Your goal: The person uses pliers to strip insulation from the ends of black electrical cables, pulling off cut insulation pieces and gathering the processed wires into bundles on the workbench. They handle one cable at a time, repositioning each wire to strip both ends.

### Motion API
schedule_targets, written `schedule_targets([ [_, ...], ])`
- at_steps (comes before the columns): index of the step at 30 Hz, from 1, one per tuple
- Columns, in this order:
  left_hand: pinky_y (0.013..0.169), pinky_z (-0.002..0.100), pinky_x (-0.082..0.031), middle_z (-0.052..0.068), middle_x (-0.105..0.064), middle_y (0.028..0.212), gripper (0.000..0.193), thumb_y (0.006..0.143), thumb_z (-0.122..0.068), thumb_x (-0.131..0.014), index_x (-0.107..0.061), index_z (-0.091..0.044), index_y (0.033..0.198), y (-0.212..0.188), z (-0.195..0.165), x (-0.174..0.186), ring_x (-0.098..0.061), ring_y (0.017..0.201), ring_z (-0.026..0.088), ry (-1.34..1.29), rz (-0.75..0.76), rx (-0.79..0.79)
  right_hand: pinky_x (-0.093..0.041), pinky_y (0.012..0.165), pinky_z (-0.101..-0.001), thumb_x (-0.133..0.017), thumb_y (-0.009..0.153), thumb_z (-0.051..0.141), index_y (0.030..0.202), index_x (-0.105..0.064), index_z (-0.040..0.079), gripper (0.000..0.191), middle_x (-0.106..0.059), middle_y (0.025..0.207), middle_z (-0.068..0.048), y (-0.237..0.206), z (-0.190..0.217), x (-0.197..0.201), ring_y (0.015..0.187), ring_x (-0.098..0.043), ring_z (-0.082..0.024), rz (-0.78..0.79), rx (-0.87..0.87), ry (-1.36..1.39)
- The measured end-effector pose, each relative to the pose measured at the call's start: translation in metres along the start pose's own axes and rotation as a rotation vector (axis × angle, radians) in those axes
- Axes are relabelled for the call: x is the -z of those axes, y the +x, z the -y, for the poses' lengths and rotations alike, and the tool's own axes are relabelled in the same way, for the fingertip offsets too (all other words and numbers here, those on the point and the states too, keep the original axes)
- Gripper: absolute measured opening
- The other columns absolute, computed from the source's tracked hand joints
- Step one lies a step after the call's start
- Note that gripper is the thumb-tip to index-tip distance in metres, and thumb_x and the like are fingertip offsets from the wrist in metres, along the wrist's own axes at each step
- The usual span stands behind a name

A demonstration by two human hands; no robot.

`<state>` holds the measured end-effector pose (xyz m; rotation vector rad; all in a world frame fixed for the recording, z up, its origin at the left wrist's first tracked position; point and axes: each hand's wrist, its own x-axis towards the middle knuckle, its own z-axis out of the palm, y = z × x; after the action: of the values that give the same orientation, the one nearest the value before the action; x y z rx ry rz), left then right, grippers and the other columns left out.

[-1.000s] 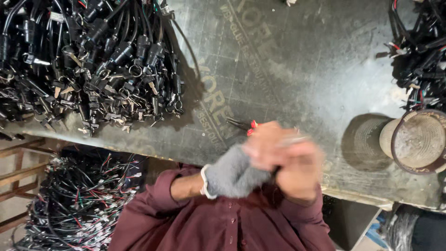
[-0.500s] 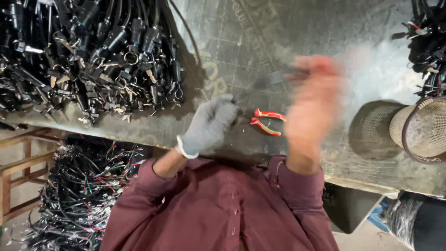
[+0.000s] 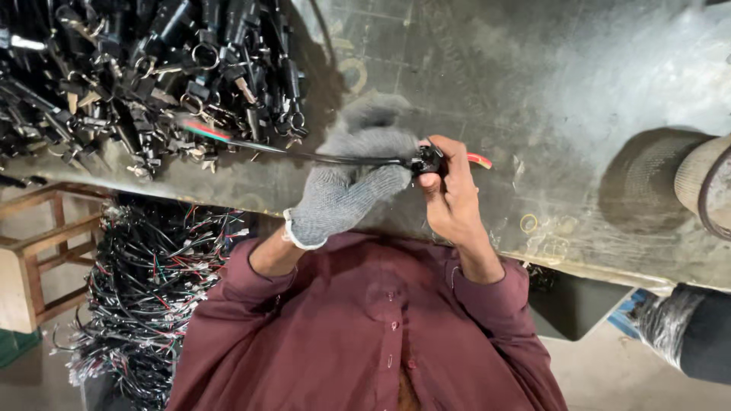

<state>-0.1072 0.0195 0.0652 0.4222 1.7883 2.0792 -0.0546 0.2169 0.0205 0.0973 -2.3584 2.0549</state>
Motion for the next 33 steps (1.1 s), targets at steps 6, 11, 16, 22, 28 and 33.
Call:
schedule_targets([
  [6,0.088,0.029,-0.059,0.001,-0.072,0.106,0.074,0.084,-0.009,-0.085,-0.045,-0.008,0.146,0.004,-0.024,-0.007,-0.07,0.098,0.011,-0.288,-0.111,0.15,-0.046,0.098,-0.026,-0.052,0.102,-0.009,0.14,-0.05,0.003,0.04,-0.06,0.125,-0.015,-0.003,-0.004,0.002,0.107,-0.06,-0.025,0.002,0.199,-0.132],
  [11,0.085,0.027,-0.057,0.006,-0.072,0.104,0.07,0.084,-0.014,-0.092,-0.057,-0.004,0.143,0.016,-0.035,0.006,-0.068,0.091,0.01,0.423,0.072,-0.035,-0.046,0.081,-0.0242,-0.049,0.087,-0.017,0.138,-0.054,0.0,0.054,-0.06,0.113,-0.015,-0.014,-0.013,0.008,0.091,-0.058,-0.023,-0.003,0.113,-0.186],
  [16,0.093,0.034,-0.059,0.008,-0.076,0.113,0.062,0.097,-0.014,-0.076,-0.051,-0.006,0.153,0.021,-0.019,0.01,-0.072,0.104,0.021,0.244,0.164,-0.014,-0.051,0.096,-0.0304,-0.058,0.107,-0.002,0.14,-0.051,-0.004,0.034,-0.065,0.119,-0.016,-0.018,-0.015,0.002,0.101,-0.064,-0.023,-0.088,0.2,-0.2],
  [22,0.09,0.037,-0.057,0.009,-0.073,0.111,0.052,0.103,-0.015,-0.072,-0.052,-0.009,0.15,0.017,-0.015,-0.001,-0.072,0.102,0.03,0.538,0.126,-0.241,-0.05,0.079,-0.0239,-0.053,0.113,0.026,0.142,-0.052,-0.004,0.042,-0.057,0.111,-0.002,-0.021,-0.006,0.003,0.092,-0.056,-0.008,-0.047,-0.124,0.156],
  [28,0.099,0.047,-0.047,0.012,-0.068,0.123,0.06,0.098,-0.026,-0.072,-0.048,0.001,0.146,0.017,-0.021,-0.032,-0.062,0.113,0.036,0.684,-0.004,-0.166,-0.053,0.07,-0.0274,-0.059,0.101,0.026,0.12,-0.06,-0.002,0.033,-0.052,0.089,0.001,-0.016,-0.023,0.017,0.079,-0.052,-0.007,-0.066,-0.407,0.547],
  [33,0.116,0.045,-0.04,0.012,-0.061,0.148,0.039,0.102,-0.023,-0.066,-0.062,-0.009,0.139,0.026,-0.012,-0.02,-0.054,0.134,0.037,0.48,0.32,-0.241,-0.046,0.066,-0.0263,-0.056,0.1,0.02,0.117,-0.064,-0.002,0.029,-0.058,0.083,0.0,-0.025,-0.035,0.022,0.073,-0.054,-0.007,0.087,-0.263,0.431],
])
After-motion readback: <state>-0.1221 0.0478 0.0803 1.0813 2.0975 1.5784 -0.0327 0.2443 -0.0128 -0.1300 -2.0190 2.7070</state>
